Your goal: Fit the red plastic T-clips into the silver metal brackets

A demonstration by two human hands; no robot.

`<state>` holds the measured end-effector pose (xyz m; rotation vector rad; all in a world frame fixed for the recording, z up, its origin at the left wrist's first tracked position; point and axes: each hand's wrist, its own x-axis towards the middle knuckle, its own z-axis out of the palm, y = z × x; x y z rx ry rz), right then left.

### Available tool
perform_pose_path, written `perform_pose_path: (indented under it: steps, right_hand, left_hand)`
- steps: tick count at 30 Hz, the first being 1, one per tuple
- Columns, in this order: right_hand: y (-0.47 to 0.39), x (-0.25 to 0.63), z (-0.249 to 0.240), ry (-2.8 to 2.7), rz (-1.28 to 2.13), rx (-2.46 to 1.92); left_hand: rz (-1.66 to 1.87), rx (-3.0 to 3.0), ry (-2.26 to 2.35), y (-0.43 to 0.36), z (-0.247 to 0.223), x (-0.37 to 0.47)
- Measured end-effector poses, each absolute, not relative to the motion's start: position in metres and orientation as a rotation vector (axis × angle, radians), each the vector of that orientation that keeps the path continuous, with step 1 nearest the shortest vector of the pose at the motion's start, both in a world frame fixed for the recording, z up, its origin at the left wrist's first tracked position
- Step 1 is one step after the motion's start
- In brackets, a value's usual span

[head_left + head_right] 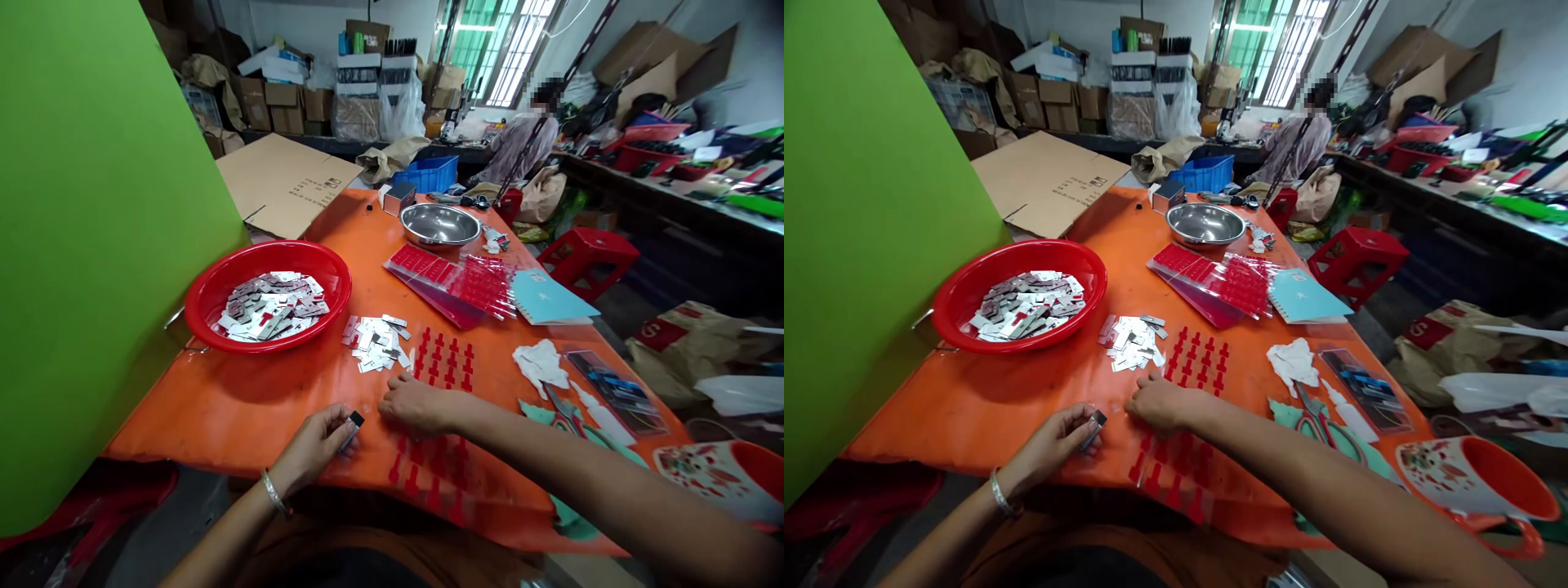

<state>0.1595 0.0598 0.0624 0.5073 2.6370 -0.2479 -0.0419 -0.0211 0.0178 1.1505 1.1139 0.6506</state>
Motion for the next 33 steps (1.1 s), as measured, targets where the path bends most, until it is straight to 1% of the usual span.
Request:
perform_pose_path:
  steps: [3,5,7,10,12,14,15,16,18,19,20,22,23,25,28,29,31,32,33]
  right_hand:
    - [0.059,0.168,0.076,2.702,-0.243,0.502]
    - [0.055,0.178,0.099,2.835,-0.253,0.609]
    - [0.050,0.192,0.133,2.965,-0.320,0.812]
    - [0.040,0.214,0.189,3.251,-0.455,1.267]
    - [0.037,0.230,0.218,3.374,-0.496,1.711]
    - [0.041,0.247,0.233,3.335,-0.574,2.235]
    - [0.045,0.256,0.233,3.241,-0.639,2.462]
    - [0.051,0.264,0.229,3.113,-0.804,2.638]
    - [0.063,0.279,0.206,2.761,-1.338,2.879]
    - [0.069,0.284,0.189,2.524,-1.619,2.880]
    - [0.073,0.288,0.169,2.293,-1.821,2.870]
    - [0.075,0.292,0.125,1.950,-2.011,2.869]
    - [0.074,0.292,0.104,1.843,-2.002,2.864]
    - [0.069,0.291,0.068,1.746,-1.781,2.874]
    - [0.060,0.291,0.037,1.687,-1.576,2.978]
    - [0.056,0.292,0.032,1.754,-1.393,3.044]
    - [0.049,0.292,0.025,2.080,-0.777,3.017]
    - [0.045,0.290,0.023,2.273,-0.456,2.859]
    - [0.041,0.288,0.020,2.429,-0.219,2.624]
  left_hand:
    - [0.686,1.131,1.125,-0.019,0.017,-0.045]
    - [0.713,1.079,1.138,-0.016,0.018,-0.048]
    - [0.737,1.008,1.152,-0.012,0.019,-0.050]
    - [0.770,0.930,1.152,-0.006,0.023,-0.050]
    - [0.784,0.909,1.138,-0.003,0.027,-0.048]
    - [0.780,0.905,1.123,-0.001,0.031,-0.044]
    - [0.775,0.905,1.117,-0.001,0.033,-0.042]
    - [0.770,0.903,1.110,-0.002,0.034,-0.040]
    - [0.759,0.891,1.098,-0.003,0.035,-0.036]
    - [0.757,0.879,1.094,-0.004,0.035,-0.034]
    - [0.754,0.864,1.090,-0.005,0.034,-0.033]
    - [0.748,0.841,1.083,-0.007,0.031,-0.030]
    - [0.744,0.835,1.080,-0.008,0.029,-0.029]
    - [0.726,0.835,1.074,-0.010,0.024,-0.027]
    - [0.674,0.849,1.062,-0.013,0.018,-0.021]
    - [0.657,0.854,1.059,-0.013,0.016,-0.018]
    - [0.633,0.858,1.050,-0.014,0.014,-0.012]
    - [0.626,0.859,1.047,-0.014,0.014,-0.010]
    - [0.620,0.861,1.045,-0.014,0.014,-0.007]
